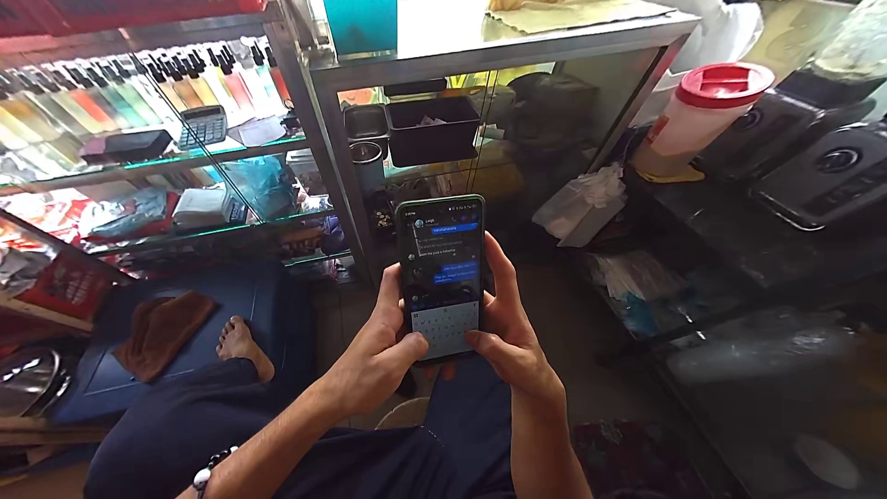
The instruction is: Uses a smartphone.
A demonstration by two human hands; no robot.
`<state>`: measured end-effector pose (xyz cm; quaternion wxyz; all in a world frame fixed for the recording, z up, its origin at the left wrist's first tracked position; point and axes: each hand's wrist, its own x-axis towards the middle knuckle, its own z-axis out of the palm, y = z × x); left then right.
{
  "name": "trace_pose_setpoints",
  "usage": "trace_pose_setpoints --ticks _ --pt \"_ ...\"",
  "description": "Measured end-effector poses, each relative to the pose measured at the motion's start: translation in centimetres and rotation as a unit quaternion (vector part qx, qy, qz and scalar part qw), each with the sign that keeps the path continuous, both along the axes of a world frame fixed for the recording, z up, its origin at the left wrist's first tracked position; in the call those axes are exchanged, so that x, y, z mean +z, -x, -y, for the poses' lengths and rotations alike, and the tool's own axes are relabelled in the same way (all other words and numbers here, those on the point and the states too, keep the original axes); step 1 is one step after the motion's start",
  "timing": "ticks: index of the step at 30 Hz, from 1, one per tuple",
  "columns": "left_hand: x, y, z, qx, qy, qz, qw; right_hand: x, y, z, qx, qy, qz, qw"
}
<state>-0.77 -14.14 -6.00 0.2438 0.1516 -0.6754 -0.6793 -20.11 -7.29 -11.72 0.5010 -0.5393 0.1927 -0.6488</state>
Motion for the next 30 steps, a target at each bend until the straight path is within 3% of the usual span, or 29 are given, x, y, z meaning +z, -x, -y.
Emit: trace_pose_setpoints --ticks 8,12,17,22,30 --pt "-0.2 -0.1 0.2 -0.003 0.028 0.0 1.0 0.4 -1.1 0.3 -0.087 -0.013 -0.003 0.996" --pt "-0.1 0.0 0.1 0.017 0.033 0.005 0.999 0.3 -0.6 0.2 -0.033 0.009 -0.006 0.999" --pt "-0.1 -0.1 0.1 0.0 0.011 -0.006 1.0 0.4 -0.7 0.1 -0.052 -0.01 -0.014 0.998" --pt "0.1 -0.3 0.3 0.007 0.013 -0.001 1.0 0.2 0.0 0.1 0.021 0.032 -0.039 0.999" --pt "0.0 -0.2 0.2 -0.006 0.018 0.002 1.0 0.2 0.1 0.1 0.015 0.021 -0.024 0.999"
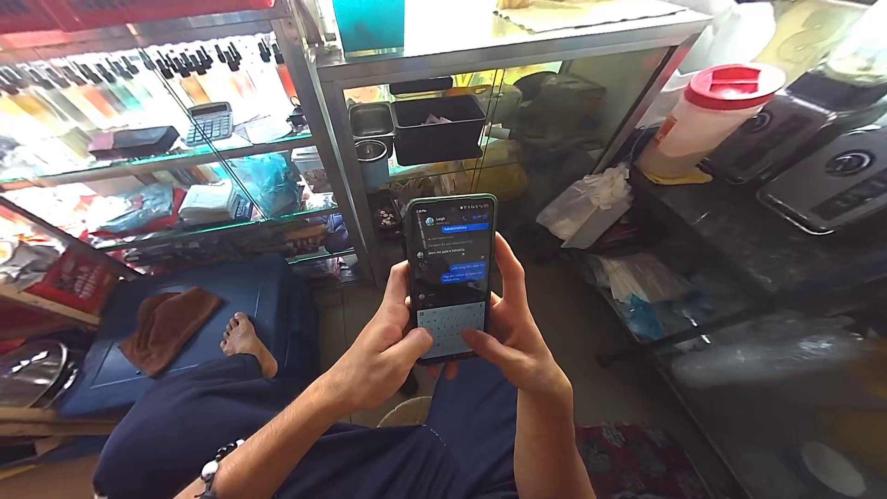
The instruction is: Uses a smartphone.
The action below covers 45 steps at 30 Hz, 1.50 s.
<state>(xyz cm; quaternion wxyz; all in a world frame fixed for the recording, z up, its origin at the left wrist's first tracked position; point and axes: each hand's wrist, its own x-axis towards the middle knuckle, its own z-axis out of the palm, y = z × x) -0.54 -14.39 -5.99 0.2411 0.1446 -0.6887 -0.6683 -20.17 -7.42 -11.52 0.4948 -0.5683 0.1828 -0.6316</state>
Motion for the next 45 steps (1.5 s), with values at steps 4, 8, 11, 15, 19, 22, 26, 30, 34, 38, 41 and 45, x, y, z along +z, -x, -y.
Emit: trace_pose_setpoints --ticks 4,8,11,15,19,22,26,30,34,38,41,45 --pt "0.0 0.1 0.0 -0.007 -0.009 -0.004 1.0 -0.1 0.2 0.0 -0.005 -0.015 0.001 1.0" --pt "0.1 0.1 0.0 -0.009 -0.007 -0.004 1.0 -0.2 0.2 0.1 -0.017 -0.027 0.009 0.999" --pt "0.0 0.1 0.1 -0.004 -0.002 0.0 1.0 -0.3 0.2 0.1 -0.006 -0.022 0.006 1.0" --pt "-0.1 0.1 0.0 0.0 -0.001 0.005 1.0 -0.1 0.0 0.0 -0.01 -0.017 -0.001 1.0" --pt "-0.2 0.1 0.0 -0.009 0.002 -0.005 1.0 0.4 -0.7 0.0 -0.054 -0.032 0.012 0.998" --pt "0.0 0.1 0.0 0.005 0.002 0.005 1.0 0.4 -0.6 -0.2 -0.031 -0.026 0.007 0.999" --pt "0.1 -0.1 0.0 0.004 -0.011 0.006 1.0 0.2 0.0 -0.4 0.026 -0.01 -0.012 1.0" --pt "-0.1 0.0 0.0 -0.006 -0.017 -0.004 1.0 0.2 0.0 -0.3 0.008 -0.009 -0.01 1.0" --pt "0.0 0.1 -0.1 -0.008 -0.021 -0.003 1.0 0.4 -0.3 -0.3 -0.031 -0.032 -0.005 0.999" --pt "-0.2 0.2 -0.1 -0.022 -0.03 -0.018 0.999 0.3 -0.2 -0.3 -0.048 -0.047 0.002 0.998" --pt "-0.4 0.5 -0.1 -0.006 -0.021 -0.016 1.0 0.3 -0.3 -0.3 -0.052 -0.047 0.0 0.998" --pt "-0.4 0.9 -0.2 0.032 -0.018 -0.002 0.999 0.3 -0.1 -0.4 -0.037 -0.04 -0.002 0.999"
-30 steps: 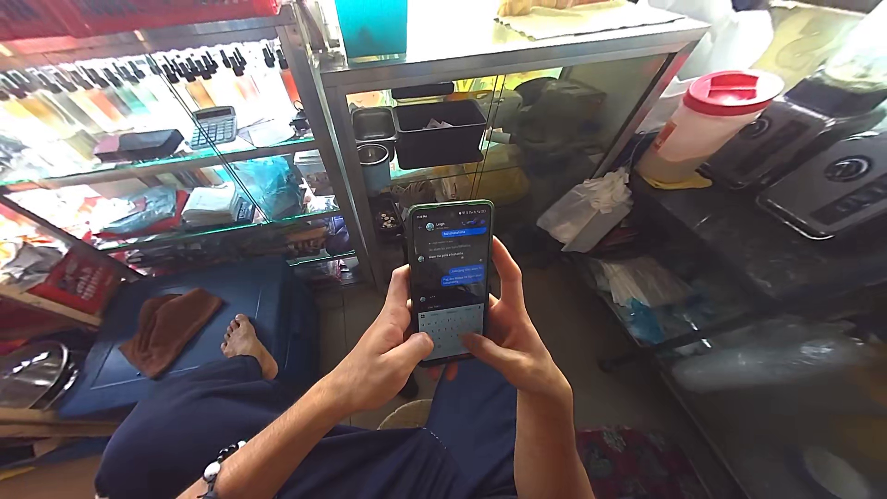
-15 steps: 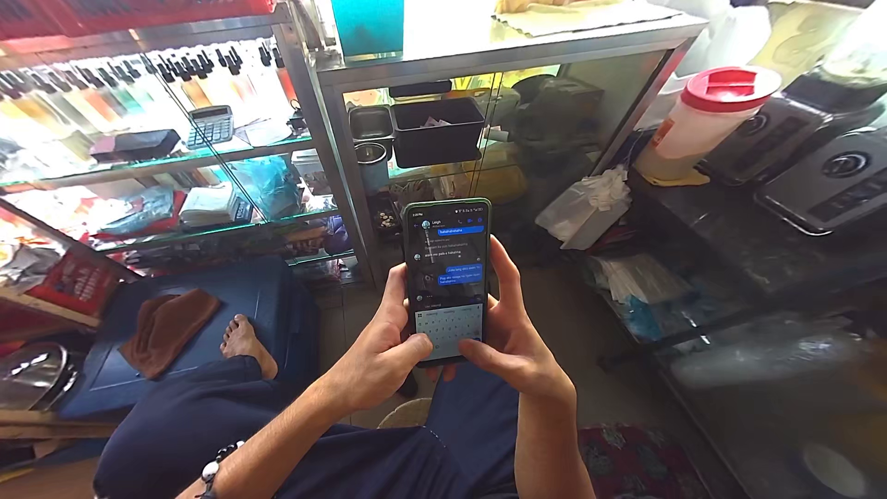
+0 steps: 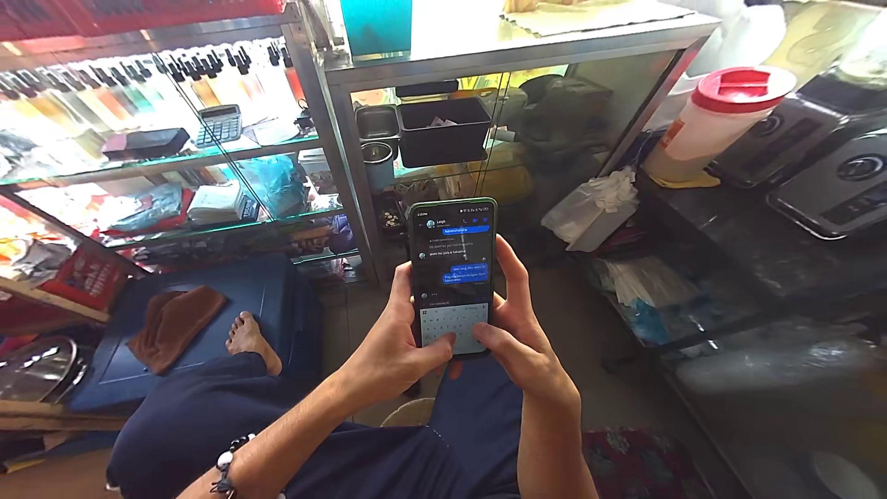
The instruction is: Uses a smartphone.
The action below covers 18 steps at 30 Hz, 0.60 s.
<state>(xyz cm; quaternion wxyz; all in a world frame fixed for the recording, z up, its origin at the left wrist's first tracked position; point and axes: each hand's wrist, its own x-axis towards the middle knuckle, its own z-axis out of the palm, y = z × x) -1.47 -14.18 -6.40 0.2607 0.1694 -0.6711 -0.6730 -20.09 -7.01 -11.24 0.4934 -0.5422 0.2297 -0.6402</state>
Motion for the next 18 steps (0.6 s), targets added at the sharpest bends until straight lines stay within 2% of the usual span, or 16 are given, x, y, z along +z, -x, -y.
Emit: trace_pose_setpoints --ticks 4,10,18 --pt "0.0 -0.3 0.1 -0.036 -0.011 -0.023 0.999 0.0 0.0 0.0 -0.008 -0.008 0.007 1.0" --pt "0.0 -0.5 0.1 -0.029 -0.003 -0.006 1.0 0.0 -0.1 -0.1 0.004 -0.001 0.015 1.0" --pt "-0.3 -0.7 0.1 -0.04 0.044 -0.007 0.998 0.4 -1.4 0.3 -0.085 -0.01 0.02 0.996"
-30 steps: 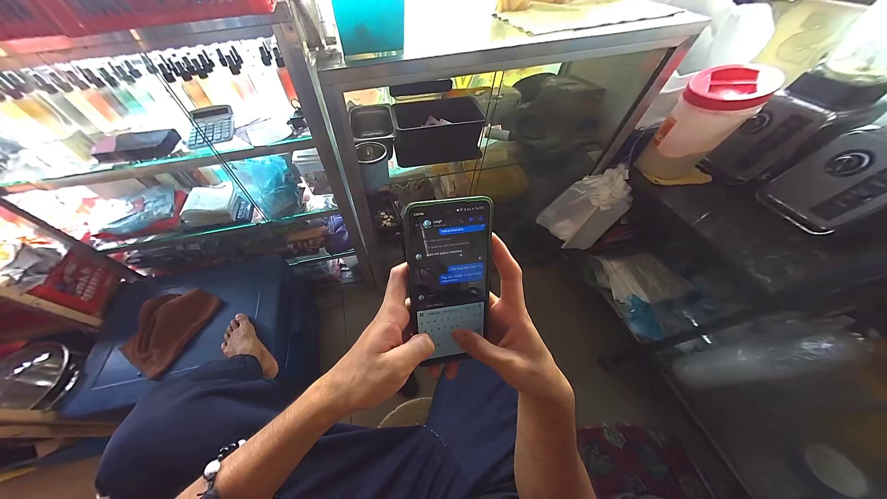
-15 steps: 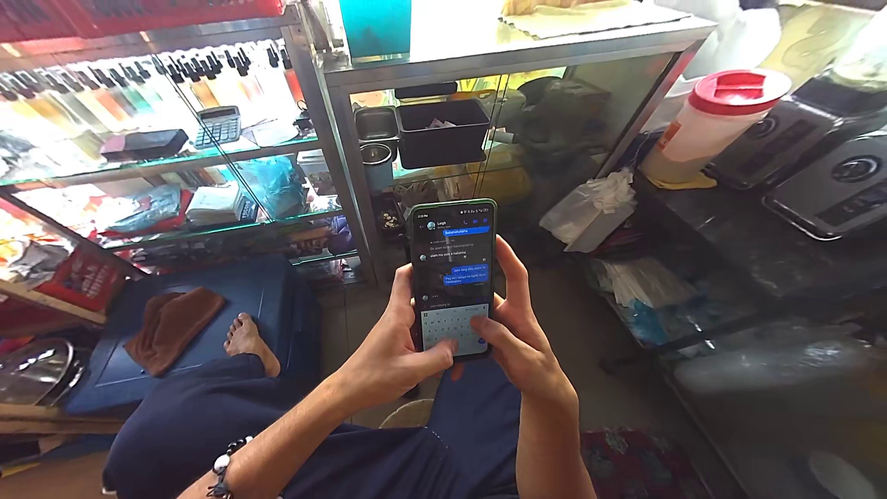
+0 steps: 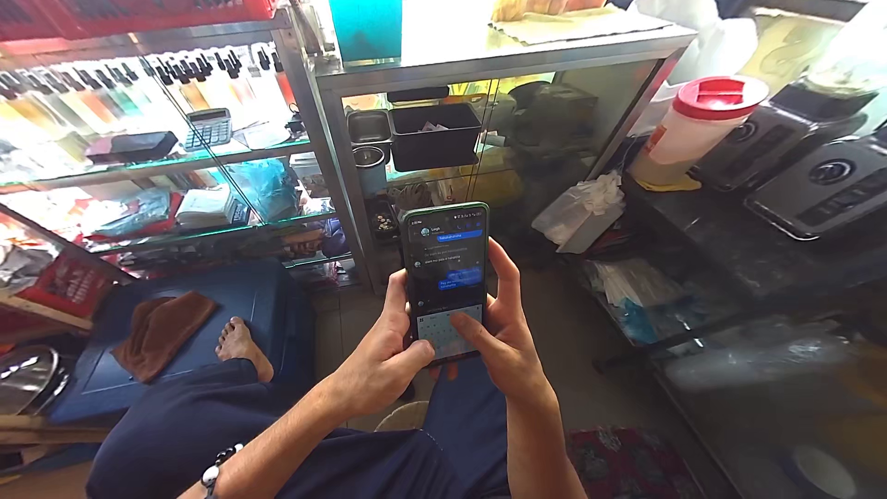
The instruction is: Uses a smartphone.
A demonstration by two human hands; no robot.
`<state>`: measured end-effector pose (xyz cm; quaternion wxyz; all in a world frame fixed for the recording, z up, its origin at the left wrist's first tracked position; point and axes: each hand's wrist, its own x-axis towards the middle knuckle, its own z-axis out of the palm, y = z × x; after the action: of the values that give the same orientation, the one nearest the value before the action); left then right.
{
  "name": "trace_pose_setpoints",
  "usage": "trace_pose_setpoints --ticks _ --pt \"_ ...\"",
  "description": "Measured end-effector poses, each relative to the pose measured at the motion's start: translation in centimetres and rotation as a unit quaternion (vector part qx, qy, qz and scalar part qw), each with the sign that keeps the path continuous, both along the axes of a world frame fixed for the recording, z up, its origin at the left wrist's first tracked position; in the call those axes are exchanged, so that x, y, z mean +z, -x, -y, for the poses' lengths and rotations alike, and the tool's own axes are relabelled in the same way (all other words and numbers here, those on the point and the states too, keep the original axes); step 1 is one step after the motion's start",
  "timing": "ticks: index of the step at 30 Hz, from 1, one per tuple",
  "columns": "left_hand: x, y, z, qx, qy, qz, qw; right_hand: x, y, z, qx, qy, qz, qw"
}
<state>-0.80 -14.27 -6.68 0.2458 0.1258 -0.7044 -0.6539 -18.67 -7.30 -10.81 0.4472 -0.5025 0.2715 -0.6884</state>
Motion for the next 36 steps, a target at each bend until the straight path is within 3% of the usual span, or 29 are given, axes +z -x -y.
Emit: trace_pose_setpoints --ticks 7,17,23,31,36 --pt "0.3 -0.1 0.0 0.002 -0.033 0.001 0.999 -0.5 0.9 -0.3 0.065 0.005 0.007 0.998" --pt "0.0 0.1 -0.1 0.014 0.009 -0.011 1.0 0.2 -0.1 -0.2 -0.011 -0.001 -0.026 1.0" --pt "0.2 0.2 -0.1 0.037 0.012 0.001 0.999 -0.1 0.3 -0.3 0.039 0.017 -0.023 0.999" --pt "0.3 0.0 -0.1 0.0 -0.056 -0.004 0.998 -0.5 1.8 -0.6 0.117 0.021 -0.017 0.993" --pt "0.1 0.2 -0.1 -0.006 -0.066 -0.014 0.998 -0.7 2.1 -0.6 0.118 0.022 -0.022 0.992"
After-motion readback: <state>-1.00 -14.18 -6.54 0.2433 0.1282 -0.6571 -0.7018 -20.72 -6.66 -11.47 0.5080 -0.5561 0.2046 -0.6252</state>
